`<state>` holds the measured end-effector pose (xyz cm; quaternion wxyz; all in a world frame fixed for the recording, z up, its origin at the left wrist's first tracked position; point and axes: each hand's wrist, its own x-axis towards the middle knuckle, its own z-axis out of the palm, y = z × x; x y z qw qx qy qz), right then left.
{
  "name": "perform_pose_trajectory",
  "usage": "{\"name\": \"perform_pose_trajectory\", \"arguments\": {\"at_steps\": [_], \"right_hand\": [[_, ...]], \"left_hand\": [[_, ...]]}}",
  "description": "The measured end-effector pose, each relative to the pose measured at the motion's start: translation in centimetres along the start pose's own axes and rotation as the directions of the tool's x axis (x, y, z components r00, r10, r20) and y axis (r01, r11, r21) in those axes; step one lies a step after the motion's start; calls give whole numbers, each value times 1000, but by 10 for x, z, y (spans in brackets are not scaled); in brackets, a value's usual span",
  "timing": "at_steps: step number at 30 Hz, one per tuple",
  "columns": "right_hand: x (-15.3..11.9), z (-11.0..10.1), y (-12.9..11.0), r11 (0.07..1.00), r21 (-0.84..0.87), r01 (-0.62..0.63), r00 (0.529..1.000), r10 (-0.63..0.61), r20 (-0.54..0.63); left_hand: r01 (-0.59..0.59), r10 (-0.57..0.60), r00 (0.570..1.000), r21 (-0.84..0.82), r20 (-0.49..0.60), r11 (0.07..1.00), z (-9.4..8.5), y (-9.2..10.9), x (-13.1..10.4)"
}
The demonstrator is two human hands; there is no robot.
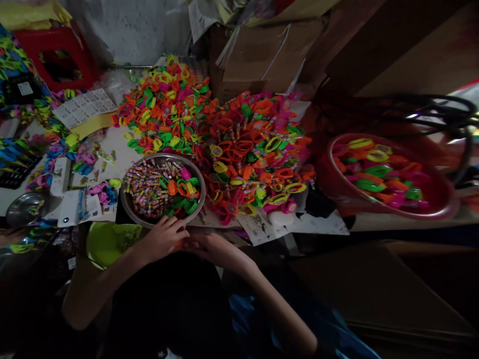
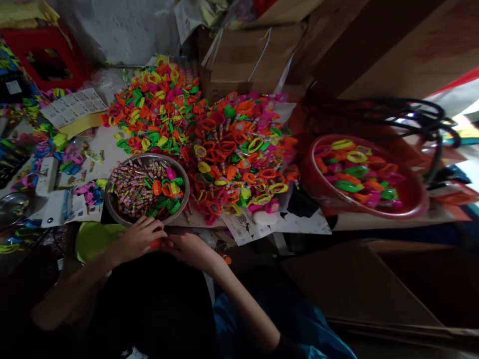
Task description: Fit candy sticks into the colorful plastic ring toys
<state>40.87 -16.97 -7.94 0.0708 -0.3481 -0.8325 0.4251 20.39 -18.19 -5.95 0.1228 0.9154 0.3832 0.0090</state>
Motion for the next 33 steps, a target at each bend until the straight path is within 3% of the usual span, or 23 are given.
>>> {"name": "perform_pose_trajectory", "arguments": {"at_steps": [3,5,6,8,9,10,11,12,13,16,20,26,30,33], "right_hand": [[-8,-6,20,994,99,-37,999,33,41],[-13,-14,36,979,151,-139,988,148,-50],[-15,-19,43,965,178,-191,965,218,-147],[-15,-29,56,940,209,-271,854,335,-399],[-14,-32,61,930,202,-307,772,367,-519],[-12,-35,64,922,186,-340,694,380,-612],[-9,-36,66,915,170,-366,639,380,-669],[-6,-36,67,911,159,-379,618,378,-690],[-4,-34,67,913,157,-378,625,376,-684],[1,-23,65,937,181,-298,708,344,-617],[5,-9,64,961,198,-195,769,275,-577],[11,-7,47,964,238,-123,853,225,-471],[15,-9,27,970,237,-60,886,161,-436],[15,-12,12,978,202,-44,886,132,-446]], "left_hand": [[74,-75,997,-259,7,963,1,-12,2],[187,-225,973,-414,-45,891,0,-32,6],[257,-337,937,-472,-92,843,1,-44,9],[411,-584,793,-555,-173,723,6,-68,19],[476,-664,718,-550,-207,686,9,-79,25],[528,-704,670,-514,-238,676,13,-88,31],[560,-710,652,-461,-267,688,17,-94,38],[582,-697,656,-395,-289,711,21,-98,43],[597,-678,671,-324,-301,734,25,-100,48],[620,-638,705,-167,-309,766,34,-101,57],[554,-559,732,-136,-389,821,37,-101,56],[279,-385,763,-272,-520,921,16,-81,45],[160,-403,774,-465,-489,871,-2,-52,37],[123,-397,775,-499,-492,858,-12,-33,31]]}}
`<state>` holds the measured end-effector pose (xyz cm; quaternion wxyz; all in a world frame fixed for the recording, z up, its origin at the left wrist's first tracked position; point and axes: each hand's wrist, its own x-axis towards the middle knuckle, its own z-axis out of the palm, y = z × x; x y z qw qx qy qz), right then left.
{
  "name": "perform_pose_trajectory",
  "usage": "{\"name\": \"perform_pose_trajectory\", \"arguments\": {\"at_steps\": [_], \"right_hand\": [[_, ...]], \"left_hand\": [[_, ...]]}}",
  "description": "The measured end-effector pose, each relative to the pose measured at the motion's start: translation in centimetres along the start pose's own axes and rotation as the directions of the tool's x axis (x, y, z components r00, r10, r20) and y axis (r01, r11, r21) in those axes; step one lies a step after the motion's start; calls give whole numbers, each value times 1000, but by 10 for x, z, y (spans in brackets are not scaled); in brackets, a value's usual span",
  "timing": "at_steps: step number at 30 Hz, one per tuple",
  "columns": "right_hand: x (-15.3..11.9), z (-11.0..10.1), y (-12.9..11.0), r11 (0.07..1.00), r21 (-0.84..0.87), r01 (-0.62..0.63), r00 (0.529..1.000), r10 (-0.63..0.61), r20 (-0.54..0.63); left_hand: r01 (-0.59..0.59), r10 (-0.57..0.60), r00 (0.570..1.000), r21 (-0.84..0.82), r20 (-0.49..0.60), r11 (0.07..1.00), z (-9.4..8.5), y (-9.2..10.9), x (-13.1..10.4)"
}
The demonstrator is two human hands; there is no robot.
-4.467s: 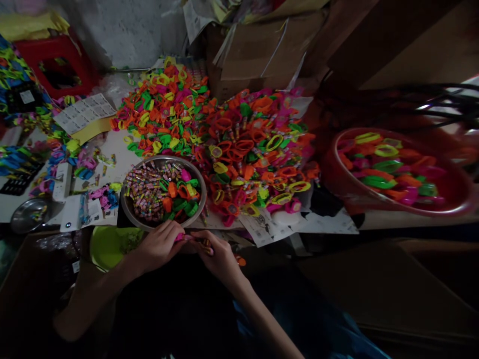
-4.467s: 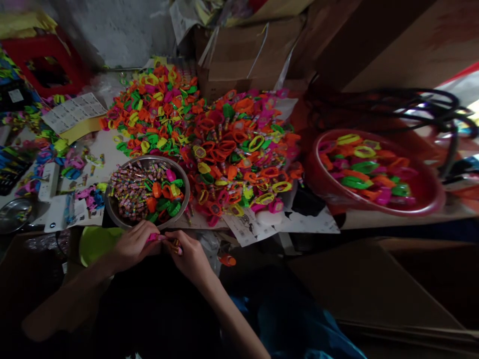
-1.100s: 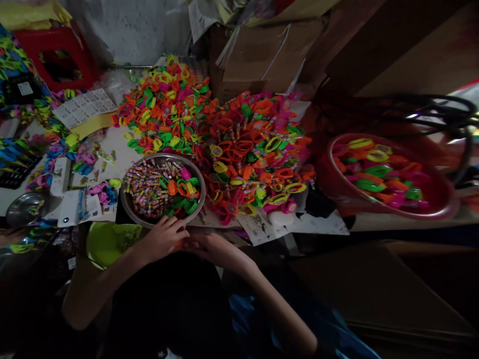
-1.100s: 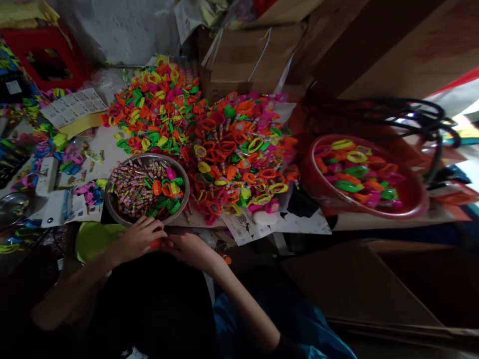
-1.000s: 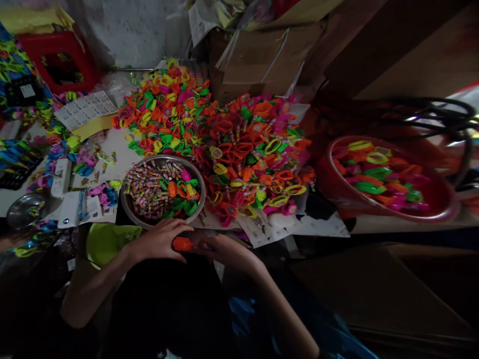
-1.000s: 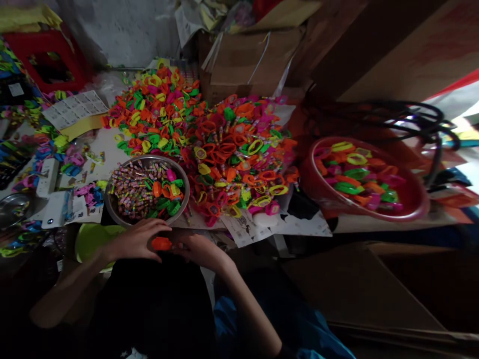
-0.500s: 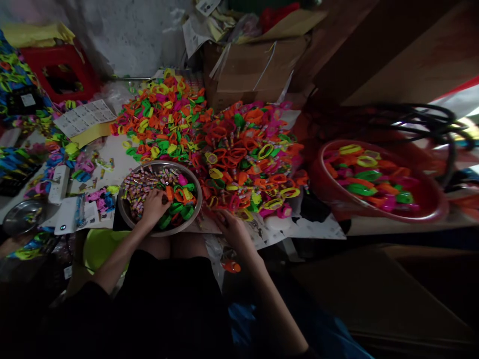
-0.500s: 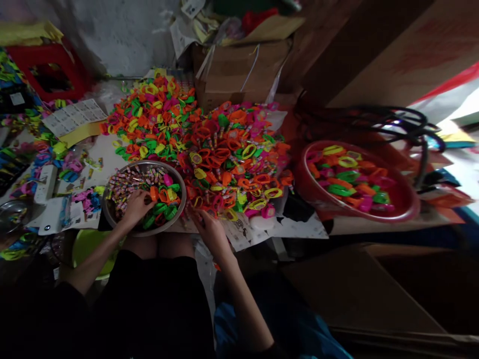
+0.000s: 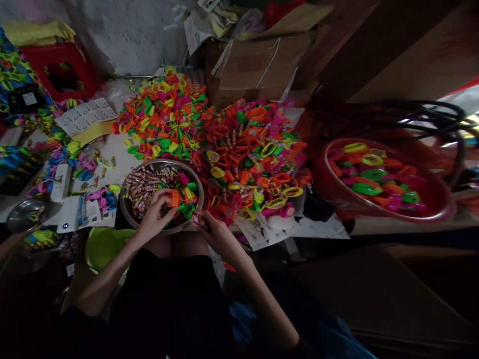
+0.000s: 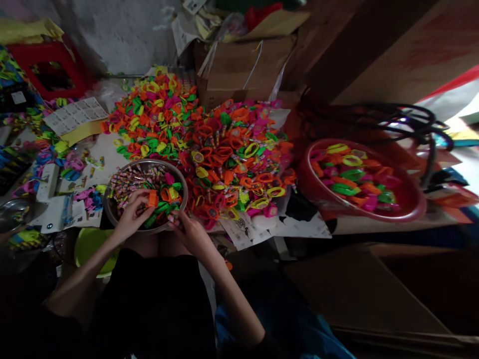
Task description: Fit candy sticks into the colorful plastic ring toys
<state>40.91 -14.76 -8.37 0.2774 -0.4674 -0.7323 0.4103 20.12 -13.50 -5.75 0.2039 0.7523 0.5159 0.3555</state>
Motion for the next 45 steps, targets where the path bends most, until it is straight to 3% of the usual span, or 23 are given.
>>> {"name": "perform_pose_trajectory", "arguments": {"at_steps": [7,11,14,26,34,40,45], "right_hand": [[-8,-17,-28,961,-208,181,983,-182,15],[-12,-23,-33,886,-395,244,963,-270,-10],[-15,-24,-35,855,-442,271,951,-309,-17],[-14,-27,-38,931,-326,163,986,-149,69],[-12,-28,-38,958,-262,118,991,-95,99],[-14,-27,-42,953,-272,132,984,-93,150],[-14,-25,-47,975,-209,80,987,-48,153]], "left_hand": [[-155,143,978,68,150,986,-9,24,-14],[-166,148,977,111,156,980,-12,32,-17],[-169,147,977,140,155,976,-13,37,-18],[-219,193,973,242,127,945,-18,46,-23],[-234,180,966,328,188,915,-20,45,-27],[-388,286,920,531,267,753,-21,50,-27],[-469,332,883,598,332,650,-17,52,-25]]}}
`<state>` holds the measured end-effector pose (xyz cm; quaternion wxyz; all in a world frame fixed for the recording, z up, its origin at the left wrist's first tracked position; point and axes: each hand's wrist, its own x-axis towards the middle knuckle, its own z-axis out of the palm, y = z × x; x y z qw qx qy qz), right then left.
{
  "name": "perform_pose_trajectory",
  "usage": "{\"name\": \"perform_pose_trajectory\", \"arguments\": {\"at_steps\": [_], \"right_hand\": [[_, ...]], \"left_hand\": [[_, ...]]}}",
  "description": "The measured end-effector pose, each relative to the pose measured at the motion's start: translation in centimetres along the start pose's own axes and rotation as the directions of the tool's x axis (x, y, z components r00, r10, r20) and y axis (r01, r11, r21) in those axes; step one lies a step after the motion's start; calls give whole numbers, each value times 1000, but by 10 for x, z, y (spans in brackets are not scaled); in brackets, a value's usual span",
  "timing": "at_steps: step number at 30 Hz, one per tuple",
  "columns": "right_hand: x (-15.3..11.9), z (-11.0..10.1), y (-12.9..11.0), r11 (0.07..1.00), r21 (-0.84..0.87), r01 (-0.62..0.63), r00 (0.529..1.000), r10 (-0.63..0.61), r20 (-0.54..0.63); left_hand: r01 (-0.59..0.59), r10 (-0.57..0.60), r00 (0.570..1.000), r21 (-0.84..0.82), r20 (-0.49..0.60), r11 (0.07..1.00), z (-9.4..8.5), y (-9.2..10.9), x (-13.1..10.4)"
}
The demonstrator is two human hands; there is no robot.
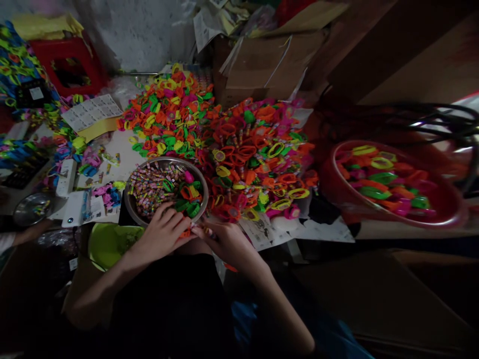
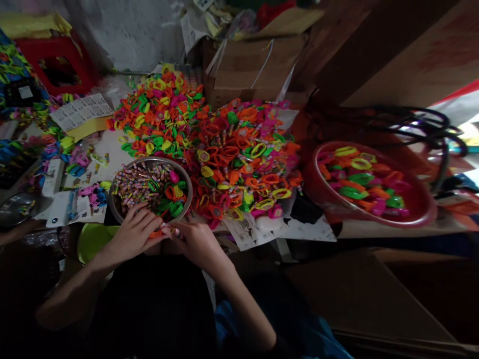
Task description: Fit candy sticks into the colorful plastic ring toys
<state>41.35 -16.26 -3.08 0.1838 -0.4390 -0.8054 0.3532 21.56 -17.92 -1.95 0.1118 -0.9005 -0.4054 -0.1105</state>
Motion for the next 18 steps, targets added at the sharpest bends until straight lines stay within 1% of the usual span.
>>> {"name": "perform_pose_trajectory", "arguments": {"at_steps": [2,4,7,9,13,18], "right_hand": [[0,-1,-1,998,58,-12,1000,12,-4],[0,-2,-2,991,130,-36,999,36,0],[-1,-4,-4,976,207,-67,998,64,22],[-2,-3,-5,975,217,-39,999,33,31],[-2,-3,-6,973,221,59,998,-56,-21],[-2,-2,-3,962,256,96,995,-95,-18]], "left_hand": [[11,-11,1000,10,4,1000,2,-1,0],[47,-47,999,13,10,999,3,-3,-1],[83,-83,997,22,-3,996,1,-9,-2],[71,-71,997,22,1,997,-1,-11,-2],[49,-49,999,0,6,999,-5,-11,-3],[62,-62,998,-57,-13,996,-5,-10,-4]]}}
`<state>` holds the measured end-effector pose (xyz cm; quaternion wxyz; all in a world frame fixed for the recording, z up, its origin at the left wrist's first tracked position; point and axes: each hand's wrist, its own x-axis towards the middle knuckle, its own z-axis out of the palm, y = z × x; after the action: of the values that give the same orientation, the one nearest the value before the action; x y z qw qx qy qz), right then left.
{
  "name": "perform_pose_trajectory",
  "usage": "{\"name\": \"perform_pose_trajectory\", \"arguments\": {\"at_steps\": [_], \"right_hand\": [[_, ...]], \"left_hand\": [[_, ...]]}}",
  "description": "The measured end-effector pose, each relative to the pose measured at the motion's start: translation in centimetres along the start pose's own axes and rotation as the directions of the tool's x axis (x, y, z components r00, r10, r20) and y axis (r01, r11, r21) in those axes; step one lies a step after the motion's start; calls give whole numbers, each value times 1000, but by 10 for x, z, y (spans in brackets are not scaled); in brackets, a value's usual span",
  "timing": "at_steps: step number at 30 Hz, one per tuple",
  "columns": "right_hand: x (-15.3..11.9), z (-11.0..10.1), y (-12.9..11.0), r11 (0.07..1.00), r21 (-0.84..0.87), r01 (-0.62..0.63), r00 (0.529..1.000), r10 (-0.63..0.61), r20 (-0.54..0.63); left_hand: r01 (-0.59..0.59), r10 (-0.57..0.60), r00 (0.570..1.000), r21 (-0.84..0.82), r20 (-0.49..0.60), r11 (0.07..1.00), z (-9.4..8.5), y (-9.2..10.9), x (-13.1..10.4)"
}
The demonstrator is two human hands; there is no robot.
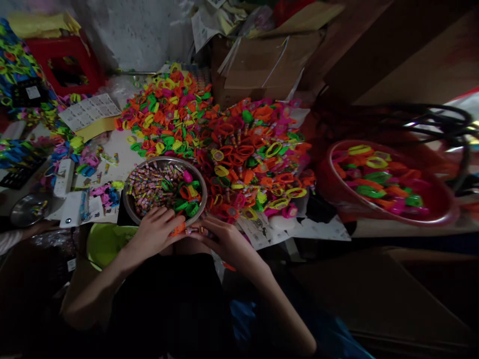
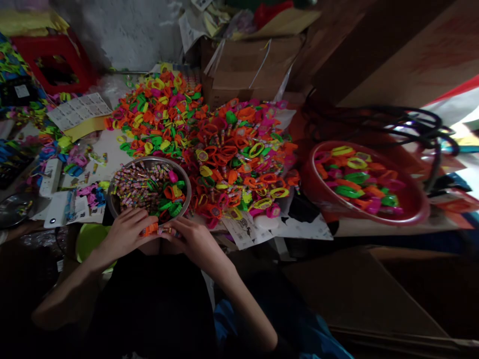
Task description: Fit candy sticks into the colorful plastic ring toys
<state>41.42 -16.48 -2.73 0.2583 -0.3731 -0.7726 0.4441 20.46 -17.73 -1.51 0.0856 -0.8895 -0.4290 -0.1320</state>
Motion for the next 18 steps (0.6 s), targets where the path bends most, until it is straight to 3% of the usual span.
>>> {"name": "perform_pose_trajectory", "arguments": {"at_steps": [11,18], "right_hand": [[-4,7,5,997,64,38,999,-37,-19],[-7,16,14,993,2,121,989,-120,-83]], "left_hand": [[-16,13,998,-56,-54,998,-2,7,-2],[-114,115,993,-37,10,993,-2,8,-1]]}}
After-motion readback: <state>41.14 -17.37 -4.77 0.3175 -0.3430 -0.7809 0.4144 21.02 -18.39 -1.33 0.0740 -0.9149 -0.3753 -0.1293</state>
